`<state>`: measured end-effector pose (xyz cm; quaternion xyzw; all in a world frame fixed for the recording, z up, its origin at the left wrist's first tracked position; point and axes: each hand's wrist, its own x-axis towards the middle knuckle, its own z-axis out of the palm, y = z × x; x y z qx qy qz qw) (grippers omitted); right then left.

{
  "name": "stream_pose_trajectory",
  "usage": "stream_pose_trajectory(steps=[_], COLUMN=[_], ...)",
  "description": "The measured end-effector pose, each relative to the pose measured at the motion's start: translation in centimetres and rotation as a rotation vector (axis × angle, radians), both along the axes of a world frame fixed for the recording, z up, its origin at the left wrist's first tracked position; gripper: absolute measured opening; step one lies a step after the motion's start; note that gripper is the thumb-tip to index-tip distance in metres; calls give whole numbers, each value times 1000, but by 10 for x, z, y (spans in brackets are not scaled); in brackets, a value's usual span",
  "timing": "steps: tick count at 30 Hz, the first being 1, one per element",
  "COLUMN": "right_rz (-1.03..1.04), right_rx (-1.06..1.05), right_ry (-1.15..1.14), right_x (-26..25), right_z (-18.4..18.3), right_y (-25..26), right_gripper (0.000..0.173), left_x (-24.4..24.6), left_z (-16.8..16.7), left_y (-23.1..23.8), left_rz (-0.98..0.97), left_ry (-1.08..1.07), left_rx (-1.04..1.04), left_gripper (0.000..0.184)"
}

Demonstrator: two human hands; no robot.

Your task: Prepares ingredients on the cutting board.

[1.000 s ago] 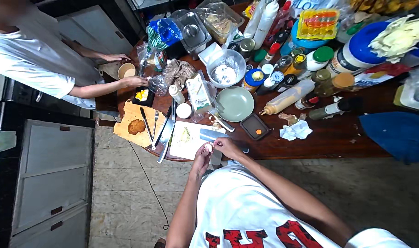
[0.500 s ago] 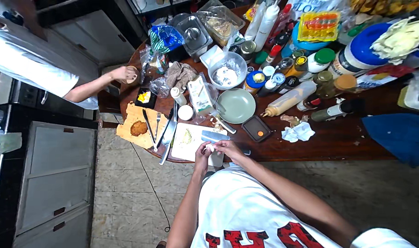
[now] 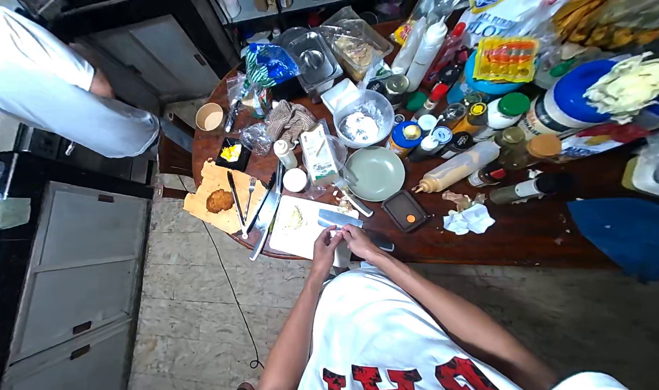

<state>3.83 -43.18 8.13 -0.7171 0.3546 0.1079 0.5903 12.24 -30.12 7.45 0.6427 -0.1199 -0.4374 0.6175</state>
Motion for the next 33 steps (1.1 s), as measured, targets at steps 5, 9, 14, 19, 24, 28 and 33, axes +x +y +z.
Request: stream_pose_trajectory(steps=[5,9,14,19,24,28,33], right_rz=[18,40,53,-65,-184,-302,-366], right_rx=[1,2,-20,-17,23,62,39], right_ry=[74,93,109,117,107,62,80], right_x=[-2,-3,-1,4,17,37,45], right_z=[-1,-5,-3,8,3,-16,-40], right_y=[-13,-18,-19,-31,-54,-70,-76], right_gripper=[36,36,35,36,31,27,40], left_x=[2,4,7,16,28,26,25], left_z=[-3,-7,-11,-3,-13,-35,-65], left_y=[6,13,21,26,39,46,50], left_rz=[-58,-41,-3,103,137,163,155], left_ry=[50,176,311,363,288,184,148], left_rx=[-21,-85,-148,-130,-111,-44,93], left_gripper=[43,44,46,48,42,37,32])
